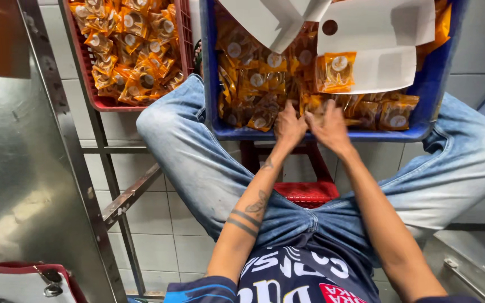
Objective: The person packs individually wrapped snacks into a cardboard box while sitting on the floor, then stacks the filled box onto a table.
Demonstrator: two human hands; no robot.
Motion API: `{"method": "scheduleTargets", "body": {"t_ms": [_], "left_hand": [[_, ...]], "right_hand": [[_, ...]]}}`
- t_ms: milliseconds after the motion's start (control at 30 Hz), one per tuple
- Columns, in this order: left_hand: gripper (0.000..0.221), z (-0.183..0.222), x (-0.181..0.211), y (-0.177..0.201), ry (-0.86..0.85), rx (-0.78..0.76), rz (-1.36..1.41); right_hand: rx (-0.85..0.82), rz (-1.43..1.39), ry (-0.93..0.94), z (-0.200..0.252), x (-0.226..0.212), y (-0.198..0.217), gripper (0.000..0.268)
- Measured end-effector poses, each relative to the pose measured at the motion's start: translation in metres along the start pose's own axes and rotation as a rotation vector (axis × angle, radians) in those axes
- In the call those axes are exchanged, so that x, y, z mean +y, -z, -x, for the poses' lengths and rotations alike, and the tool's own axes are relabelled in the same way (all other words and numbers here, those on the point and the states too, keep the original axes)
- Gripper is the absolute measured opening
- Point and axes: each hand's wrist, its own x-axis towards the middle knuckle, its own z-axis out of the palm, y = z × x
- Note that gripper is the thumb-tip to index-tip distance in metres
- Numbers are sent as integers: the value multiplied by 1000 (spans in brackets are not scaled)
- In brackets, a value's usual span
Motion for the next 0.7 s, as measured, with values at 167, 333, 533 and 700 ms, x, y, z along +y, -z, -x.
{"method": "scheduleTargets", "body": {"t_ms": [167,333,533,700], "left_hand": [[46,-7,-17,23,-15,-101,396],[46,-2,12,79,289,-164,966],[126,35,67,111,279,-100,1119],[70,30,38,82,-111,-325,1187]], "right_hand": [[46,-290,-259,6,-57,-12,74],[-1,-497,-64,23,-87,-12,71],[46,-636,165,43,-131,1,60],[88,-170,167,52,-145,22,89]]}}
